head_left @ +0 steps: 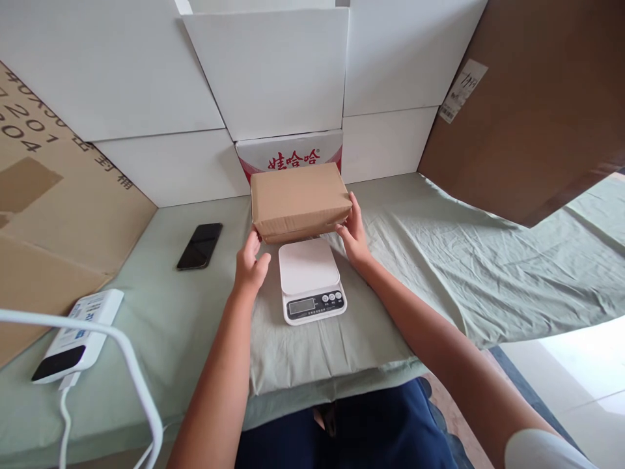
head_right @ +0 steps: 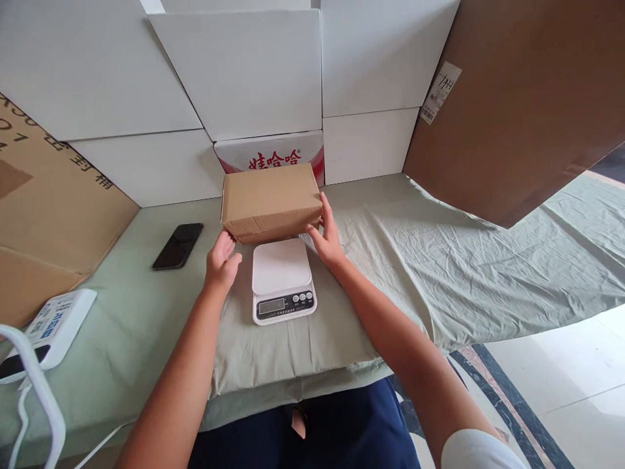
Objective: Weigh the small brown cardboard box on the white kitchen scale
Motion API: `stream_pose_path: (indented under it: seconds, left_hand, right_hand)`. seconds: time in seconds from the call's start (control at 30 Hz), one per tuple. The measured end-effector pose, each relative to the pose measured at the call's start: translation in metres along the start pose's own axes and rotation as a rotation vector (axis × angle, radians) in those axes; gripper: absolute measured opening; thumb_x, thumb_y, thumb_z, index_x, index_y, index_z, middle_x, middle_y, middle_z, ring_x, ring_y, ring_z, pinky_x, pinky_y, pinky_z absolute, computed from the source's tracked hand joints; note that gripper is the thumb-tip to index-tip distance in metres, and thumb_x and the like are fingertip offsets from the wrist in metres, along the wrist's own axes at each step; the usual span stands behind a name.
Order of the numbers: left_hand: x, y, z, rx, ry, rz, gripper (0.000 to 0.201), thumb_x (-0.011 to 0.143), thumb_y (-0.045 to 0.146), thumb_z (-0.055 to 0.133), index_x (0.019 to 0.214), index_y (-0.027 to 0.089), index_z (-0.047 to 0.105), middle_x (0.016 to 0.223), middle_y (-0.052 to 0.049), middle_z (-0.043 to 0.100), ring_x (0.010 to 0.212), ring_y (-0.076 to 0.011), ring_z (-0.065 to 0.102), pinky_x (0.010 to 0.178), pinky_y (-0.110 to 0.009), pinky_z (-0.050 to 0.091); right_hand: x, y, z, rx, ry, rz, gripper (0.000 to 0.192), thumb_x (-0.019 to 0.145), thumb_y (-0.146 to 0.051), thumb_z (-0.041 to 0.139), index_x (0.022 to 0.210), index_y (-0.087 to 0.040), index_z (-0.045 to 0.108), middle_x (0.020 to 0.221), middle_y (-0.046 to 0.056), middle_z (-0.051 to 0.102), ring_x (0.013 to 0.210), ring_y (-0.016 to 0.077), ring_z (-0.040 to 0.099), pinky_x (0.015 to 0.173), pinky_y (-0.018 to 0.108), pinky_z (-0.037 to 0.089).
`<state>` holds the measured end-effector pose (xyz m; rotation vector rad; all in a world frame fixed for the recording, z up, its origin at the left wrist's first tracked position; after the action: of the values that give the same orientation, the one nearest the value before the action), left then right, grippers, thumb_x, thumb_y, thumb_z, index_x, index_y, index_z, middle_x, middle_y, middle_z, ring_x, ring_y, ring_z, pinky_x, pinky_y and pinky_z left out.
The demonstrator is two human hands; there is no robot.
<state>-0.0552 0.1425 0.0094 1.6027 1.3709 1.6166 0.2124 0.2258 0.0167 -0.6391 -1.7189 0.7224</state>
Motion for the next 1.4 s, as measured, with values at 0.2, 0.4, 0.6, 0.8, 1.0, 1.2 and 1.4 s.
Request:
stream_pose_path:
  seconds: [0.2, 0.4, 0.6, 0.8, 1.0, 1.2, 1.4]
  left_hand:
    - [-0.016, 0.019, -0.005, 0.158, 0.043, 0.143, 0.079, 0.074, 0.015, 0.06, 0.153, 0.012, 0.049, 0.144, -0.016, 0.064, 0.143, -0.0341, 0.055, 0.122, -0.047, 0.041]
    - [-0.058, 0.023, -0.001, 0.098, 0.118, 0.079, 0.08, 0.074, 0.019, 0.061, 0.153, 0.009, 0.047, 0.143, -0.018, 0.064, 0.141, -0.0359, 0.056, 0.121, -0.047, 0.042]
    - [-0.111, 0.022, -0.001, 0.036, 0.124, -0.039, 0.081, 0.075, 0.02, 0.059, 0.155, 0.012, 0.048, 0.15, -0.017, 0.06, 0.145, -0.0374, 0.052, 0.122, -0.05, 0.041]
    - [-0.114, 0.023, -0.002, -0.014, 0.123, -0.108, 0.082, 0.075, 0.021, 0.059, 0.156, 0.014, 0.047, 0.151, -0.016, 0.06, 0.147, -0.037, 0.051, 0.123, -0.051, 0.04]
    - [-0.111, 0.021, -0.003, -0.035, 0.15, -0.163, 0.084, 0.074, 0.022, 0.061, 0.157, 0.015, 0.048, 0.154, -0.016, 0.058, 0.148, -0.0371, 0.049, 0.124, -0.051, 0.039]
    - [-0.113, 0.019, -0.003, -0.046, 0.181, -0.167, 0.084, 0.074, 0.024, 0.063, 0.156, 0.015, 0.048, 0.155, -0.018, 0.057, 0.149, -0.0387, 0.048, 0.124, -0.054, 0.038]
    - [-0.116, 0.019, -0.004, -0.015, 0.182, -0.145, 0.082, 0.075, 0.024, 0.061, 0.155, 0.015, 0.05, 0.153, -0.017, 0.059, 0.148, -0.0376, 0.049, 0.124, -0.053, 0.038]
  right_hand:
    - [-0.01, -0.023, -0.009, -0.023, 0.097, -0.033, 0.085, 0.098, -0.068, 0.05, 0.168, -0.04, 0.009, 0.176, 0.003, 0.024, 0.157, 0.0356, 0.036, 0.119, 0.057, 0.045]
    - [-0.046, -0.043, -0.011, 0.014, 0.14, 0.014, 0.086, 0.097, -0.064, 0.056, 0.168, -0.038, 0.015, 0.173, 0.007, 0.028, 0.158, 0.035, 0.034, 0.125, 0.056, 0.038]
    - [-0.092, -0.056, -0.02, -0.017, 0.139, 0.084, 0.077, 0.099, -0.063, 0.053, 0.166, -0.039, 0.022, 0.171, 0.006, 0.03, 0.159, 0.0348, 0.031, 0.124, 0.057, 0.039]
    - [-0.094, -0.065, -0.023, -0.068, 0.107, 0.098, 0.077, 0.1, -0.065, 0.05, 0.165, -0.035, 0.025, 0.166, 0.011, 0.039, 0.151, 0.0356, 0.042, 0.114, 0.055, 0.049]
    - [-0.089, -0.071, -0.023, -0.077, 0.097, 0.099, 0.075, 0.1, -0.064, 0.05, 0.164, -0.033, 0.028, 0.162, 0.012, 0.043, 0.145, 0.035, 0.047, 0.11, 0.053, 0.051]
    - [-0.089, -0.069, -0.023, -0.072, 0.093, 0.086, 0.073, 0.1, -0.062, 0.05, 0.164, -0.033, 0.029, 0.161, 0.012, 0.043, 0.143, 0.0336, 0.048, 0.109, 0.051, 0.052]
    - [-0.085, -0.064, -0.024, -0.064, 0.1, 0.077, 0.073, 0.099, -0.062, 0.05, 0.164, -0.032, 0.03, 0.162, 0.012, 0.044, 0.141, 0.0333, 0.051, 0.106, 0.05, 0.053]
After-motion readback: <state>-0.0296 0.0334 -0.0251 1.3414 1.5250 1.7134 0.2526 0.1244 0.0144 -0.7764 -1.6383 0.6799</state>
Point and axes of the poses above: each hand's wrist, its own x-axis towards the middle knuckle, its own z-axis out of the palm, y = z × x, the point moved 4 cm from there along x, towards the middle knuckle
